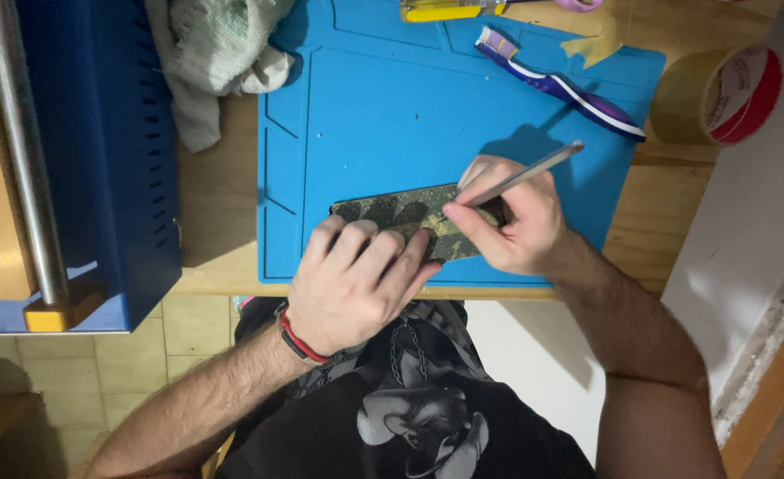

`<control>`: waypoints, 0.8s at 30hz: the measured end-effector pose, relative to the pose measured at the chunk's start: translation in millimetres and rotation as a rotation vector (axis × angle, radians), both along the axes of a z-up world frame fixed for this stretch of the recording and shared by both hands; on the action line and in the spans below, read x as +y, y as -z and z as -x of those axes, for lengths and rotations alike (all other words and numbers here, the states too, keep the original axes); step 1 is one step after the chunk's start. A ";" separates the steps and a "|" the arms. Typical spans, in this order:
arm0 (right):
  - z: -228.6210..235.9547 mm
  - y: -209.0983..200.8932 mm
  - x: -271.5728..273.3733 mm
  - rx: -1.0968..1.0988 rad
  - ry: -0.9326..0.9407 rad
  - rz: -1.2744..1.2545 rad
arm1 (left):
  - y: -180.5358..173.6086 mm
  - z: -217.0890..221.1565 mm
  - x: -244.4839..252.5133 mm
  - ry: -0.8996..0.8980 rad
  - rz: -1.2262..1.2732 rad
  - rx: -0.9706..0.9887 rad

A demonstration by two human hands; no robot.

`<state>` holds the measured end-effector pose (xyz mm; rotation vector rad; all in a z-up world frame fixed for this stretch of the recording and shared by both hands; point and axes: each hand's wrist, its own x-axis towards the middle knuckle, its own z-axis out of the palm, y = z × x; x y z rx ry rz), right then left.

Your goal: The person applies two strips of clear packing tape over a small rectangular object on a blue cutting board, then uses a craft knife to trim the tape edges flush with the object's perimeter. The person continues to scrape and trim the taped surface with the knife.

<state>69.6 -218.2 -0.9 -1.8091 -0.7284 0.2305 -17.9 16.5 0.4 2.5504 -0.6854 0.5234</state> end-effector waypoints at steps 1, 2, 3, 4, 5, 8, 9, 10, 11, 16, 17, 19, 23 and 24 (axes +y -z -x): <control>0.0 -0.8 1.0 -0.037 -0.030 0.013 | 0.5 0.7 -0.7 0.000 0.001 -0.009; -1.3 -1.9 2.3 -0.077 -0.060 0.026 | 1.0 0.3 -1.0 0.000 0.002 -0.021; -2.1 -1.4 2.9 -0.080 -0.062 0.027 | 0.5 -0.6 -0.5 -0.003 0.003 -0.024; -1.8 -0.8 3.2 -0.137 -0.074 0.060 | -0.1 -0.5 -0.2 -0.001 0.005 -0.019; -1.5 0.1 3.4 -0.194 -0.086 0.094 | -0.4 -0.4 0.1 0.002 0.007 -0.013; 2.8 4.0 0.9 -0.118 -0.038 0.021 | 0.9 -0.3 -0.2 0.005 0.027 -0.013; 2.4 4.9 1.2 -0.119 -0.036 0.021 | 0.5 -0.2 0.0 0.007 0.028 -0.013; 1.5 5.5 1.1 -0.154 -0.058 0.044 | 0.0 -0.3 -0.2 0.003 0.021 -0.009; 0.6 6.2 1.2 -0.189 -0.079 0.068 | -0.4 -0.4 -0.3 0.000 0.014 -0.006; 1.4 4.9 3.1 -0.179 -0.058 0.027 | -2.2 -1.2 0.5 0.003 0.023 0.007; 1.5 5.8 1.8 -0.170 -0.057 0.027 | -2.9 -1.7 -0.1 0.000 0.022 0.011; 2.4 6.0 0.7 -0.157 -0.045 0.026 | -3.5 -1.7 -1.7 -0.007 -0.013 0.019; 3.4 15.4 -7.4 0.068 0.100 -0.135 | -4.7 -0.1 -5.6 -0.060 -0.151 0.137; 3.9 13.5 -7.7 0.065 0.104 -0.132 | -4.2 -0.5 -5.2 -0.056 -0.148 0.135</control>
